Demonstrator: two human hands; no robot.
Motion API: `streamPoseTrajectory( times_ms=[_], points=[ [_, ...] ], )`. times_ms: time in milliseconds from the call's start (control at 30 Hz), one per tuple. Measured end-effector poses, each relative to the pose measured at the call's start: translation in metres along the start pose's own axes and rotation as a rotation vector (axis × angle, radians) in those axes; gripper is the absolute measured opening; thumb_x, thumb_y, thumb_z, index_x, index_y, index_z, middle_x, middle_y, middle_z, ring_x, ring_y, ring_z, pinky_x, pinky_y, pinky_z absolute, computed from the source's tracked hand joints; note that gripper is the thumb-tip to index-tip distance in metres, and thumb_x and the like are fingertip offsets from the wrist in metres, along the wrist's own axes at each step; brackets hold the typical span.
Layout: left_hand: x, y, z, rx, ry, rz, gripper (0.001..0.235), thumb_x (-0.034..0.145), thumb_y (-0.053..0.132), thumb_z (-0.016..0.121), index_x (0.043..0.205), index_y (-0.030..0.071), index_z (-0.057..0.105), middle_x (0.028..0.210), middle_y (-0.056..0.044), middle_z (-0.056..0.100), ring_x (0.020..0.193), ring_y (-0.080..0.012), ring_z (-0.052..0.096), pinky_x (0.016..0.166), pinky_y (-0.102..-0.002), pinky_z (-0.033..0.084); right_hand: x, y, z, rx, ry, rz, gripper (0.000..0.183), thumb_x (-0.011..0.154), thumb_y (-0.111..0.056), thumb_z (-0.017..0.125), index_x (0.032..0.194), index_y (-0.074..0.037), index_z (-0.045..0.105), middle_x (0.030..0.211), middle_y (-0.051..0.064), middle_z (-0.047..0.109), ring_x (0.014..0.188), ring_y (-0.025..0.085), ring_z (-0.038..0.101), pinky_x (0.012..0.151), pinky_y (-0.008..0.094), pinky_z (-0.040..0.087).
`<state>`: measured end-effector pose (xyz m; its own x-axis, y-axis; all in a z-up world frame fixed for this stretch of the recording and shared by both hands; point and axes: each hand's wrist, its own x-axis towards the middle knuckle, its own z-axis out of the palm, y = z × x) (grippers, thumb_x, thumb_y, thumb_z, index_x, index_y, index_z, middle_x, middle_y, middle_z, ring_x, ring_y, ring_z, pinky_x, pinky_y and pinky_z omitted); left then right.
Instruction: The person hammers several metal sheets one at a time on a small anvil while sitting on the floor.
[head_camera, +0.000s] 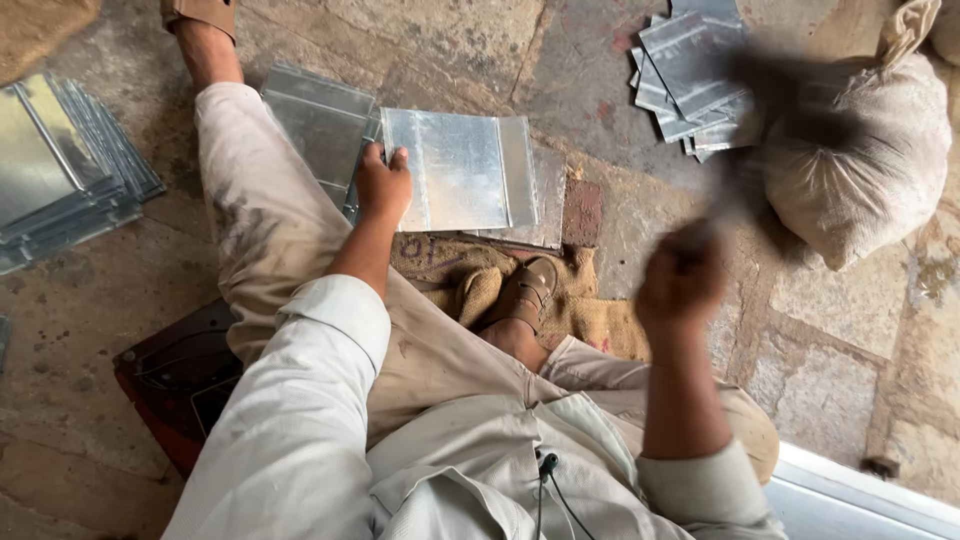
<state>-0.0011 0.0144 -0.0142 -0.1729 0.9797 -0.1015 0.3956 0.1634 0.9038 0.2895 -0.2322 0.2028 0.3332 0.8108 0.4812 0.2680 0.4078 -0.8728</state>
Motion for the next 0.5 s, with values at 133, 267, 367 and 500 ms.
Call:
streamPoseTrajectory(
  times_ms=[133,267,367,500],
  points=[
    [0.001,0.005,0.000,0.052,0.002,-0.001,0.041,0.097,0.031,0.069,0.120,-0.002,0.061,0.114,-0.025,0.070,0.104,-0.0412,0.069,0.087,-0.047,0.054,-0.006,0.010,-0.011,-0.012,0.207,-0.345,0.013,0.107,-0.015,0.054,0.098,-0.005,0.051,0.067,0.007,0.051,0.048,0.015,0.047,0.047,0.031,0.040],
    [-0.001,0.004,-0.001,0.042,-0.019,-0.004,0.040,0.098,0.031,0.067,0.120,-0.001,0.061,0.116,-0.024,0.071,0.107,-0.0408,0.069,0.090,-0.047,0.054,-0.070,0.088,0.018,-0.390,0.038,-0.168,0.012,0.097,-0.015,0.055,0.099,-0.004,0.052,0.074,0.010,0.054,0.059,0.023,0.054,0.054,0.036,0.047],
    [-0.003,0.003,-0.001,0.032,-0.004,0.008,0.041,0.098,0.031,0.067,0.122,-0.002,0.059,0.117,-0.025,0.070,0.108,-0.0415,0.069,0.090,-0.047,0.054,-0.106,0.116,0.029,-1.107,-0.311,0.222,0.018,0.088,-0.004,0.059,0.105,-0.003,0.052,0.077,0.012,0.057,0.064,0.027,0.059,0.060,0.041,0.053],
    [-0.002,0.004,-0.001,0.068,0.032,0.056,0.041,0.098,0.030,0.068,0.123,-0.002,0.060,0.118,-0.027,0.069,0.110,-0.0444,0.067,0.092,-0.049,0.053,-0.087,0.085,0.033,-0.666,-0.233,0.588,0.010,0.092,-0.002,0.056,0.102,-0.004,0.053,0.069,0.011,0.060,0.057,0.021,0.063,0.052,0.040,0.052]
  ],
)
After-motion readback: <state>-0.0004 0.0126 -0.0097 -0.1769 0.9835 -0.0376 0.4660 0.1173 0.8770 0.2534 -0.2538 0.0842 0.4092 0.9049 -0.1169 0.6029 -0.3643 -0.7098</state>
